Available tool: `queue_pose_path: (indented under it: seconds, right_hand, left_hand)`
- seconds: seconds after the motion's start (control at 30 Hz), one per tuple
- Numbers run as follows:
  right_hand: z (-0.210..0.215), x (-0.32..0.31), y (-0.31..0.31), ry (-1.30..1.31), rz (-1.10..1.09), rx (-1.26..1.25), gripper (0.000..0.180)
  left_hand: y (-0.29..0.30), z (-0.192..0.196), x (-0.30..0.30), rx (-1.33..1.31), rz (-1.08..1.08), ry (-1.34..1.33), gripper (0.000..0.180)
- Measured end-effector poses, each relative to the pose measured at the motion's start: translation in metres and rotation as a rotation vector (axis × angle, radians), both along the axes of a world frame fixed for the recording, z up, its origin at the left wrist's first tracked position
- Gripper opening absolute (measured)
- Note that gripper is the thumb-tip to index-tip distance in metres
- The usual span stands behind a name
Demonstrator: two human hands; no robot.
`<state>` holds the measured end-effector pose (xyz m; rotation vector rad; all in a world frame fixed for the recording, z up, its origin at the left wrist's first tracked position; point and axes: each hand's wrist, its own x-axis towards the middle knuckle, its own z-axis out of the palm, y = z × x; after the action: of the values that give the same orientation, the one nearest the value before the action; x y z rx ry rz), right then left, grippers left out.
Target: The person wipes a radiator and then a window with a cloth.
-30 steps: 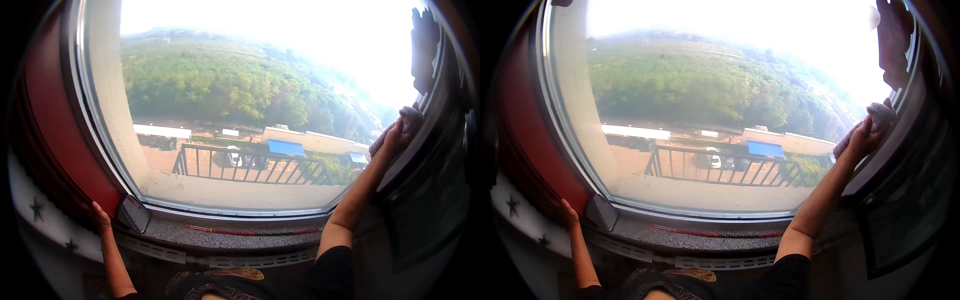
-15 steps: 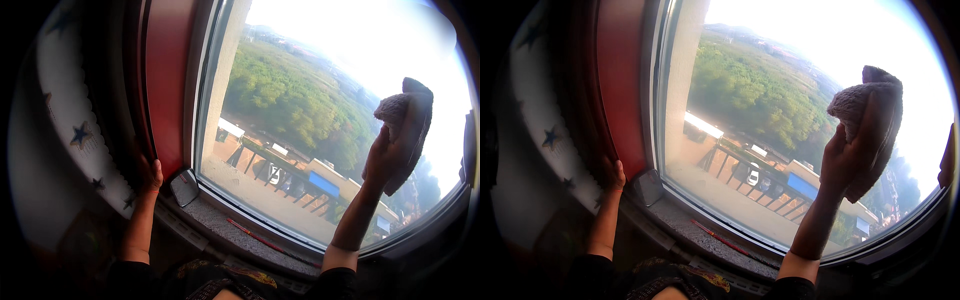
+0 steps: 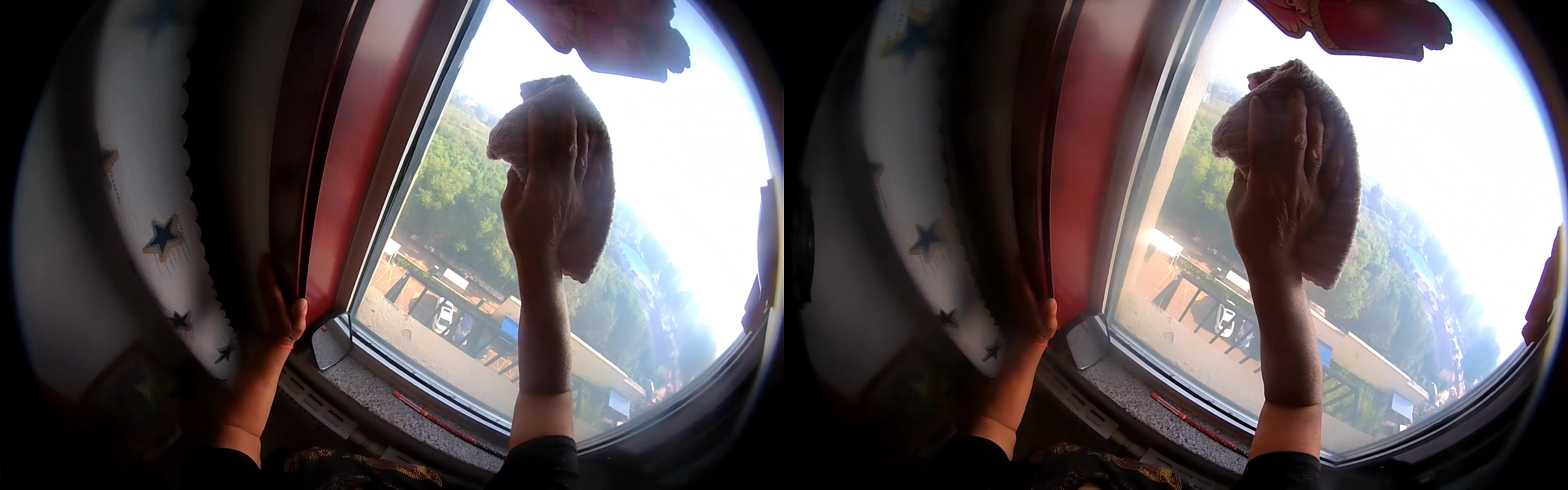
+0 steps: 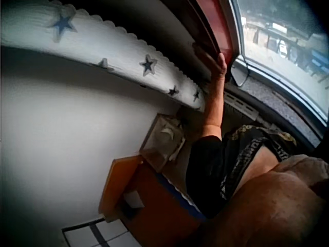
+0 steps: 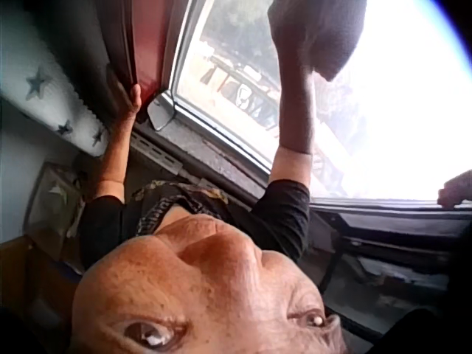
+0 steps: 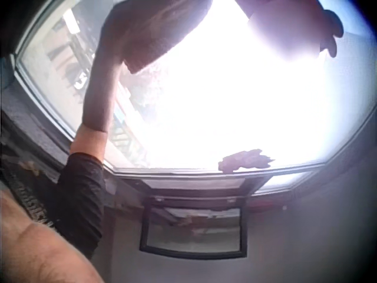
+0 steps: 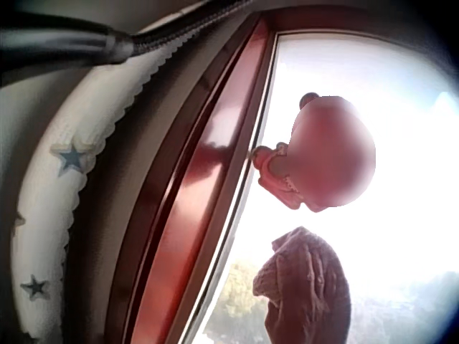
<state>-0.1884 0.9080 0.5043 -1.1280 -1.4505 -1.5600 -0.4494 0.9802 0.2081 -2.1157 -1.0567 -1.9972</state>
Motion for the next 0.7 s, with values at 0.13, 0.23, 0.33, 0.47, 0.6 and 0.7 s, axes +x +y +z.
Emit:
queue_pose_path:
  seconds: [0.13, 0.23, 0.33, 0.47, 0.6, 0.7]
  right_hand:
    - [0.004, -0.041, 0.018, 0.077, -0.088, -0.075, 0.070]
    - [-0.004, -0.051, 0.036, 0.110, -0.156, -0.083, 0.067]
    - [-0.012, -0.059, 0.049, 0.125, -0.054, -0.099, 0.063]
    - [-0.003, -0.064, 0.057, 0.028, -0.045, -0.205, 0.060]
    - [0.001, -0.036, 0.043, -0.042, -0.004, -0.220, 0.063]
    - [0.006, -0.032, 0.038, -0.099, 0.005, -0.189, 0.064]
  left_hand:
    - [0.007, -0.003, -0.004, 0.006, -0.056, -0.001, 0.081]
    - [0.008, -0.001, -0.003, -0.001, -0.091, -0.032, 0.081]
    - [0.011, -0.009, -0.002, 0.004, -0.097, -0.069, 0.079]
    - [0.017, -0.024, -0.007, 0.012, -0.053, -0.035, 0.077]
    - [0.003, -0.013, 0.001, 0.026, 0.001, 0.056, 0.077]
    - [0.021, -0.032, 0.000, 0.093, 0.031, 0.056, 0.076]
